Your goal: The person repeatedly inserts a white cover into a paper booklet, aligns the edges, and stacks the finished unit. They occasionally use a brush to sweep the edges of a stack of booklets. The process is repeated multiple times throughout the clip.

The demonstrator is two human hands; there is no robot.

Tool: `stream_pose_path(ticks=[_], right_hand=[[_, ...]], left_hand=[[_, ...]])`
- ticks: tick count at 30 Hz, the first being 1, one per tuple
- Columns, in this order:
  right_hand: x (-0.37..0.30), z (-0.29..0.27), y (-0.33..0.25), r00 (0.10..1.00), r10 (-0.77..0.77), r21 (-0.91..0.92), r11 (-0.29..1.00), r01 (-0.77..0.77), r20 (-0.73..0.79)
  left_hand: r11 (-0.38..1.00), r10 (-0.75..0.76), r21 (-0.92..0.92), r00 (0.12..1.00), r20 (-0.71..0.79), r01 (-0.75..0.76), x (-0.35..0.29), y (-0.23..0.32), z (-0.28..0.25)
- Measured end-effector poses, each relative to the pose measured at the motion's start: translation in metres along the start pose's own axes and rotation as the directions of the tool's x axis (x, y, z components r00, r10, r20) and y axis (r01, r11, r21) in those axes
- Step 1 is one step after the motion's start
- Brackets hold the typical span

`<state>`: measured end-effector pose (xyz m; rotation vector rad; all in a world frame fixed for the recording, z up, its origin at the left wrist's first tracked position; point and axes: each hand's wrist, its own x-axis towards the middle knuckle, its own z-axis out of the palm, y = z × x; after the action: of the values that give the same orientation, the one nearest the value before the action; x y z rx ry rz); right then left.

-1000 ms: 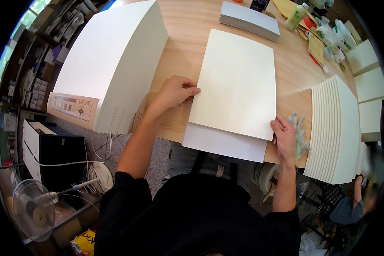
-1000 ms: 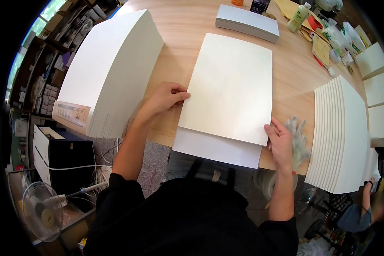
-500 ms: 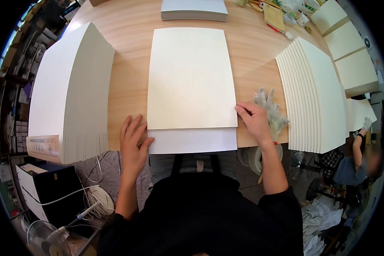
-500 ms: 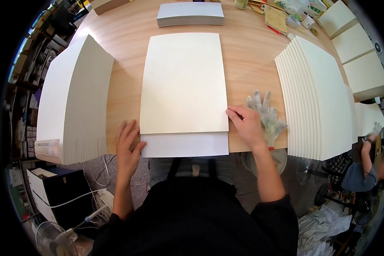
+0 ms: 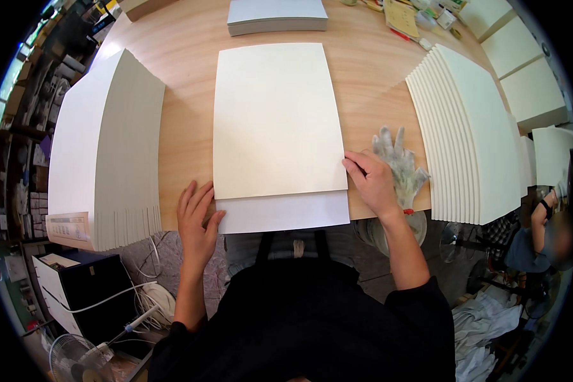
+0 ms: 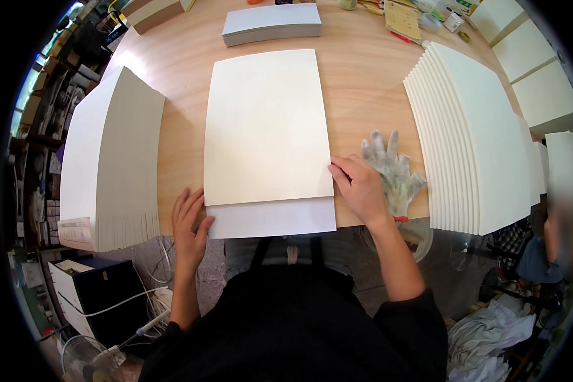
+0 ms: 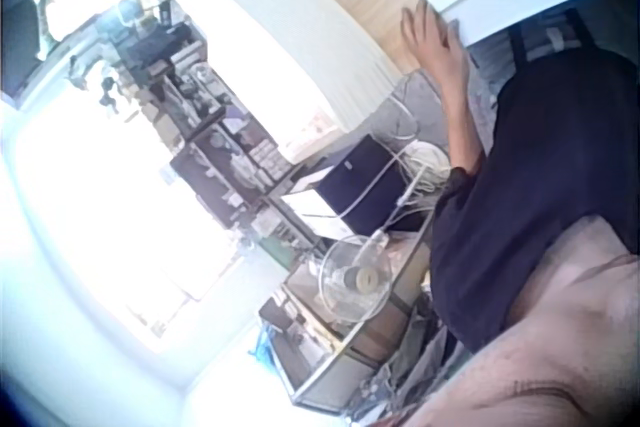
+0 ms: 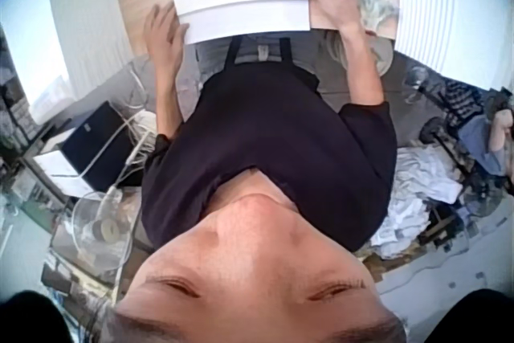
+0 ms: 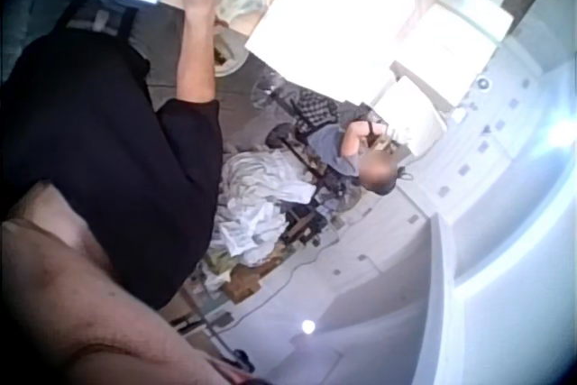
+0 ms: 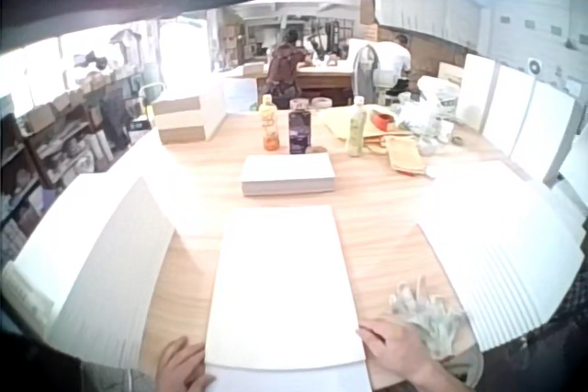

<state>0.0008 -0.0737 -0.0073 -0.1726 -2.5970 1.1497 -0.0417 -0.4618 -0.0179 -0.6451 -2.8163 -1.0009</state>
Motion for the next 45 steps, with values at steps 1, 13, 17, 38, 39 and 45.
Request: stream_pose_path(ticks=[1,13,17,38,39,45], right_hand=[[0.000,0.000,0.001,1.000,0.001,0.002,1.000,-0.001,0.007],[-0.007,-0.010,0.005,0.944,0.326,0.319,0.901,-0.293,-0.055],[-0.006,-0.038,-0.006,0.956,0.198,0.045,0.980,-0.193,-0.214],[-0.066,-0.043,-0.036,0.958,-0.098,-0.138,0.980,0.140,0.271],[-0.064,-0.038,-0.034,0.952,-0.113,-0.144,0.977,0.159,0.285],[-0.031,-0.008,-0.020,0.939,-0.178,0.018,0.983,0.180,0.293]], left_hand=[[1.000,0.004,0.003,1.000,-0.002,-0.004,-0.001,-0.001,0.000],[0.984,-0.068,-0.164,0.998,0.019,0.070,0.018,0.016,-0.016],[0.967,0.252,-0.039,0.931,0.262,-0.251,0.050,0.062,-0.021],[0.902,0.397,-0.045,0.783,0.479,-0.430,0.079,0.071,-0.014],[0.892,0.401,-0.011,0.781,0.480,-0.451,0.079,0.073,-0.016],[0.914,0.369,-0.006,0.828,0.423,-0.405,0.082,0.043,-0.027]])
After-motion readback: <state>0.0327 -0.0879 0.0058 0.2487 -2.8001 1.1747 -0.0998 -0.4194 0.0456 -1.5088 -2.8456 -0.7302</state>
